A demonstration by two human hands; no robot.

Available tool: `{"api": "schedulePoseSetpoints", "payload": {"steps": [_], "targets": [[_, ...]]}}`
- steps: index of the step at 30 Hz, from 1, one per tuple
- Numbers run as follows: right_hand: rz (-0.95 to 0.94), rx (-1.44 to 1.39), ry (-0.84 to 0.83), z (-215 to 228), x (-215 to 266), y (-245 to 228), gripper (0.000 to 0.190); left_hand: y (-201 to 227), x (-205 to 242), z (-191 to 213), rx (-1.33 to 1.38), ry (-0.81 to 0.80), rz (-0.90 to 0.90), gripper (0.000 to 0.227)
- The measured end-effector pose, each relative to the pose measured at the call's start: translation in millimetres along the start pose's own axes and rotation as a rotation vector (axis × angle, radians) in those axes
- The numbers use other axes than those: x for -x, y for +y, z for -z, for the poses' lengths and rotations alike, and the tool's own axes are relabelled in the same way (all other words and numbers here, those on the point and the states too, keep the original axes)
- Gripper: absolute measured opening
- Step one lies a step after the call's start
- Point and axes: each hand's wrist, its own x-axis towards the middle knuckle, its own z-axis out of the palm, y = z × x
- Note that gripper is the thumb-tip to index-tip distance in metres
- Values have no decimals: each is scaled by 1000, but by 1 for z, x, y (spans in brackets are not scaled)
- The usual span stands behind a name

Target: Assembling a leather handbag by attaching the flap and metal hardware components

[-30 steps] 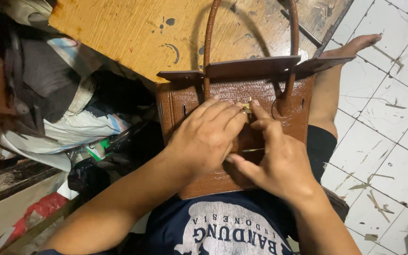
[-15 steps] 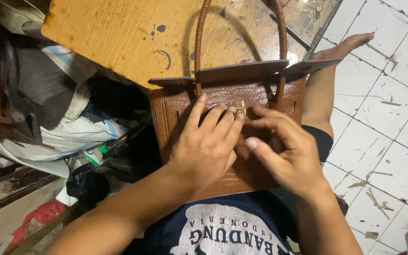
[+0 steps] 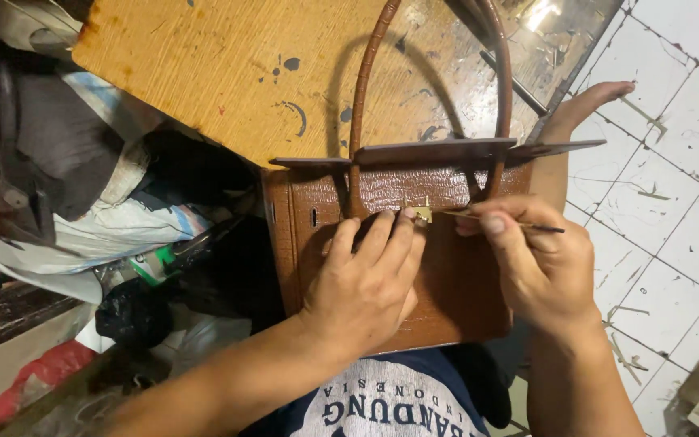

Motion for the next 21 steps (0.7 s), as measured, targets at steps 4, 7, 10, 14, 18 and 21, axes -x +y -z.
{"api": "schedulePoseSetpoints", "payload": {"steps": [4, 7, 10, 14, 18, 21], "targets": [[-47, 136, -132, -3, -12, -6, 14, -2, 1, -1, 51, -15, 16, 58], [5, 236, -154, -7, -17, -9, 14, -4, 1, -1, 58, -30, 13, 59], [57, 307, -144, -12, -20, -9, 10, -5, 3, -4, 48, -25, 22, 57], [98, 379, -169, -15, -23, -7, 8, -6, 4, -3, 28, -35, 17, 54], [129, 426, -189, -18, -27, -9, 4, -10, 1, 1, 14, -39, 1, 53], [137, 434, -185, -19, -29, -9, 5, -11, -1, 3, -10, -47, -3, 54]]}}
